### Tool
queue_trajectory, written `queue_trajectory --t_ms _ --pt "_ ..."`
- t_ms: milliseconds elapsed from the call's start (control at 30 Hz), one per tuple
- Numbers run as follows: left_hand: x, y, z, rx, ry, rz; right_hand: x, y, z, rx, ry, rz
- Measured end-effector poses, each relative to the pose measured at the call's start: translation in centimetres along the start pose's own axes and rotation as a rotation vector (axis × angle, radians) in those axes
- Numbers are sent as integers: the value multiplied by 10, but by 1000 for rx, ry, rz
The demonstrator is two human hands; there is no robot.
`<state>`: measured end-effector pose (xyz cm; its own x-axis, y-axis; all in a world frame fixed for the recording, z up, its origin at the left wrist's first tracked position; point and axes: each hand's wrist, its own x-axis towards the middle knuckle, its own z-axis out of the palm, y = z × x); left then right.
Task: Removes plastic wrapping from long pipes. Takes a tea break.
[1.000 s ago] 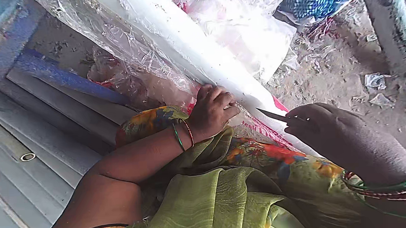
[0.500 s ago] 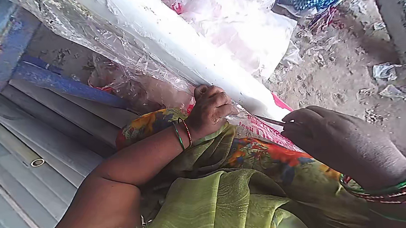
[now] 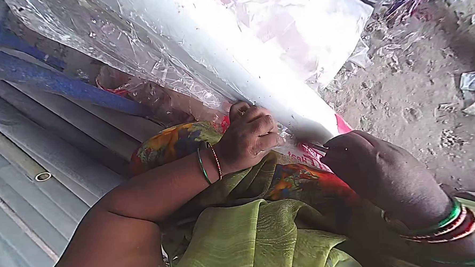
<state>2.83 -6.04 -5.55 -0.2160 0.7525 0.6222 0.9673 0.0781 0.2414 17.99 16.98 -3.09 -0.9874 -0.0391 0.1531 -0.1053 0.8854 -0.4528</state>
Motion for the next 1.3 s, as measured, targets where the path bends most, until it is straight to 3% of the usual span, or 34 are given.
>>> queue_trajectory --t_ms 400,700,1000,1300 --pt "0 0 1 1 35 3 -3 -14 32 41 217 38" --pt "1 -1 -1 -6 27 4 1 -21 16 13 187 43" --pt "0 -3 -2 -9 19 2 -3 -1 -46 -85 -77 119" --pt "2 -2 -2 -14 19 9 -3 -4 -28 -82 -41 64"
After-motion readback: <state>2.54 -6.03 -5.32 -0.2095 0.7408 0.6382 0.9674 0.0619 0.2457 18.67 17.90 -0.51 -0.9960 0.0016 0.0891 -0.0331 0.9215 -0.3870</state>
